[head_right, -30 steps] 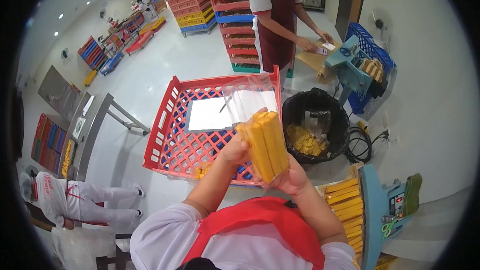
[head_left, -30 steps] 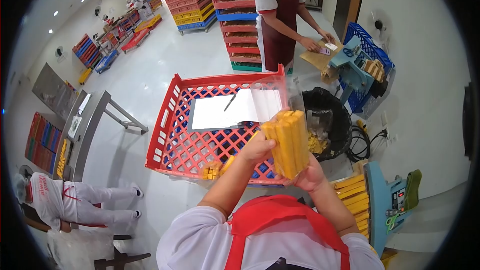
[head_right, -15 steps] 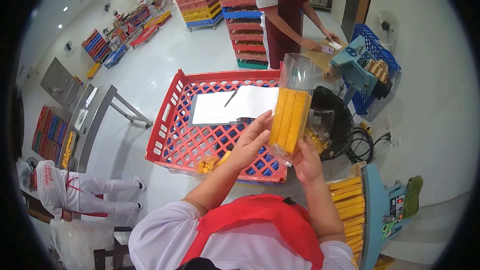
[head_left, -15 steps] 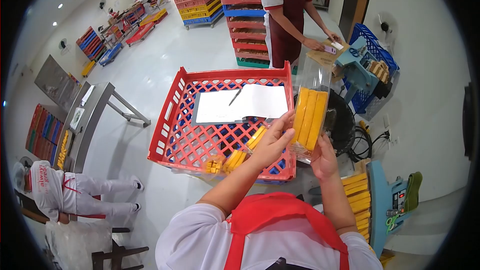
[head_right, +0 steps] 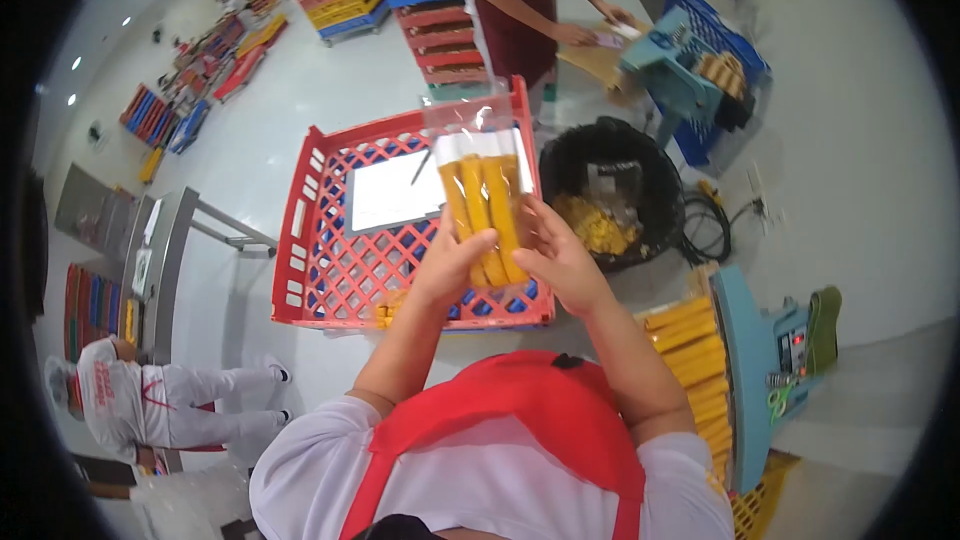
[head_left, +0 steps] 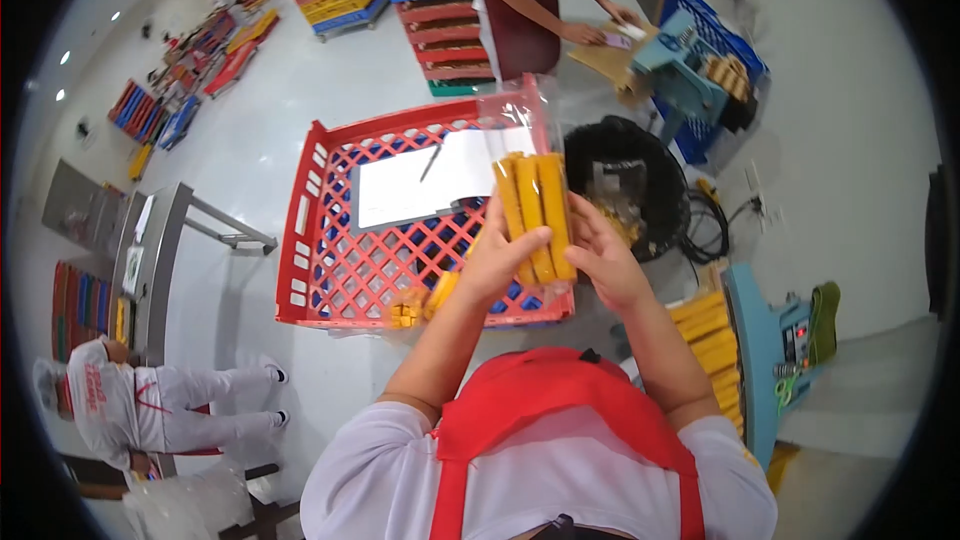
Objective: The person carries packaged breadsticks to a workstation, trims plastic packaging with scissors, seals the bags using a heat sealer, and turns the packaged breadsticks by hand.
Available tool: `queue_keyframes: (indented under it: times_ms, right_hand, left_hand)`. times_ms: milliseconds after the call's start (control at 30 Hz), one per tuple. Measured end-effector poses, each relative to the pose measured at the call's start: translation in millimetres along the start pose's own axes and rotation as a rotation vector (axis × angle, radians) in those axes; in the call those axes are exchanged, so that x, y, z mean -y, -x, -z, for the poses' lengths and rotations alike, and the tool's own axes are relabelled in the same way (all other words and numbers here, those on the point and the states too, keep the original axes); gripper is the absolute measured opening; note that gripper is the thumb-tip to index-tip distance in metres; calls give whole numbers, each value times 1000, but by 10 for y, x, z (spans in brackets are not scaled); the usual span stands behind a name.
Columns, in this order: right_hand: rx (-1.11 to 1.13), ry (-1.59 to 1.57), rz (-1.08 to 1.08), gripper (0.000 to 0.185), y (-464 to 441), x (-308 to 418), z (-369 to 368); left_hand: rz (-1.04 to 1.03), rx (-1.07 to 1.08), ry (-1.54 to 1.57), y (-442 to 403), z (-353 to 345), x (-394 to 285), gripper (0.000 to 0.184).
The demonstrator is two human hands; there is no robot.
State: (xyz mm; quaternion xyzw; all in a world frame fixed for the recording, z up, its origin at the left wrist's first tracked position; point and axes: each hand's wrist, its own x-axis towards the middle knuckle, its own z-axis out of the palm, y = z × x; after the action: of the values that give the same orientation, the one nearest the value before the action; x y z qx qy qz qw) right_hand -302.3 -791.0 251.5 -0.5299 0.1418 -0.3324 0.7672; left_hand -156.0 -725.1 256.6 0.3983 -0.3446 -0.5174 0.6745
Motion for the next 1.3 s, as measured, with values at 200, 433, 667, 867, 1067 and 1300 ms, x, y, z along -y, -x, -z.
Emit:
queue_keyframes:
  times_ms: [200,433,667,867,1067,1300]
  right_hand:
    - [49,355,165,72,-6,108,82]
    - [35,611,251,72,-9,-31,134]
    - [-55,702,326,73,79,-23,59]
    - [-88,1122,453,70,59,214,47]
    - [-35,50,56,62,17,37,40]
    - [-139,54,13,60,81,27,-4]
  left_hand:
    - [-92,122,-494,-3,72,-72,59]
    - [-269,54,-786,35,-139,-103,54]
    - [-371,26,-938,71,-120,-31,56]
    - [-183,57,-402,10,-44,33,49]
    - [-27,133,-142,-21,-91,-56,63]
    - [86,107,-127,-21,56,28,57]
